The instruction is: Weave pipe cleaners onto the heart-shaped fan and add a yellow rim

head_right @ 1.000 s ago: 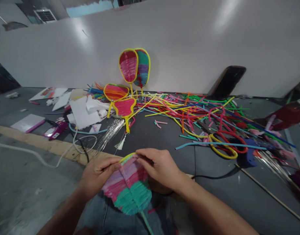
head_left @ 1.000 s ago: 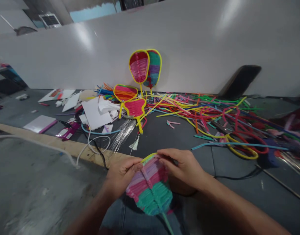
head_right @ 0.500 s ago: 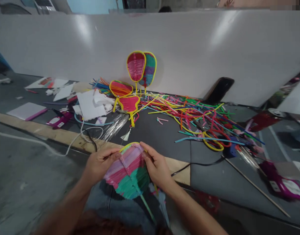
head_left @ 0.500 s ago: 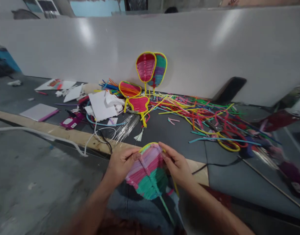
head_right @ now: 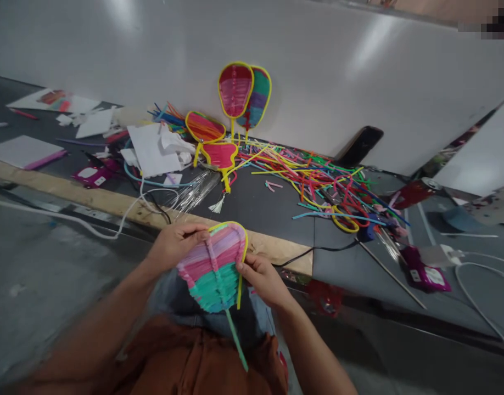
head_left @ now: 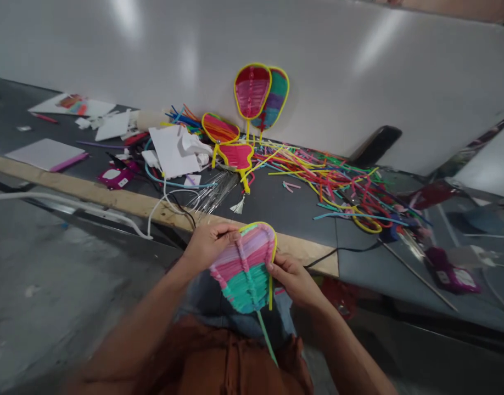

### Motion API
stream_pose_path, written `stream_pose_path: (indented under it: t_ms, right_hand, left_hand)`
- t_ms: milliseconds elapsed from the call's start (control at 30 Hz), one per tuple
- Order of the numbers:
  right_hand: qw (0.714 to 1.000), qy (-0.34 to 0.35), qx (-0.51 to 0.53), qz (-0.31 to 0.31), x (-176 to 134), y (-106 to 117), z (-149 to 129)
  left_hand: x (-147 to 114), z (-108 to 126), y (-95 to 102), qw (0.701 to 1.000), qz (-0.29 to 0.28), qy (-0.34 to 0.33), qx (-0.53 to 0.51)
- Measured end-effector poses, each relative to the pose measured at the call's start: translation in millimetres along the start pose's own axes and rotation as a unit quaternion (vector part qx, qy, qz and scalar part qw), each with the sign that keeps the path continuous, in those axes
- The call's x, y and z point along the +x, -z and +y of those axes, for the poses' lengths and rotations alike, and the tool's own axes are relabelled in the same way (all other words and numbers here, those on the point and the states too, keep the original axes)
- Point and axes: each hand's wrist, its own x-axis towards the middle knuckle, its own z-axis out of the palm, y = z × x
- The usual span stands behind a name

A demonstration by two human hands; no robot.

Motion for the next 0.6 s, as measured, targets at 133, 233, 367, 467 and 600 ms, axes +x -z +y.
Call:
stream_pose_path:
  t_ms: [133, 233, 367, 467, 600]
  right_hand:
    - [1.000, 0.009, 0.013, 0.025, -1.7, 2.1, 3.7]
    - [0.992, 0.027, 0.054, 0.111, 2.2, 5.0, 2.6]
    - [0.971, 0.079, 0.083, 0.209, 11.2, 10.1, -5.4]
    - [0.961, 0.103, 0.112, 0.231, 17.9, 8.0, -10.2]
    - [0.956, 0.112, 0.155, 0.223, 25.2, -2.5, -11.4]
  left_hand:
    - [7.7, 5.0, 4.4, 0.998, -0.037, -0.036, 0.033]
    - [10.9, 8.2, 6.4, 0.995, 0.059, -0.078, 0.018]
    - [1.5, 4.1, -6.0, 0.956, 0.227, -0.069, -0.175]
    - [-13.7, -3.3, -27.6, 0.922, 0.146, 0.038, -0.358]
    - [-27.8, -7.5, -53.9, 0.872, -0.065, 0.198, -0.443]
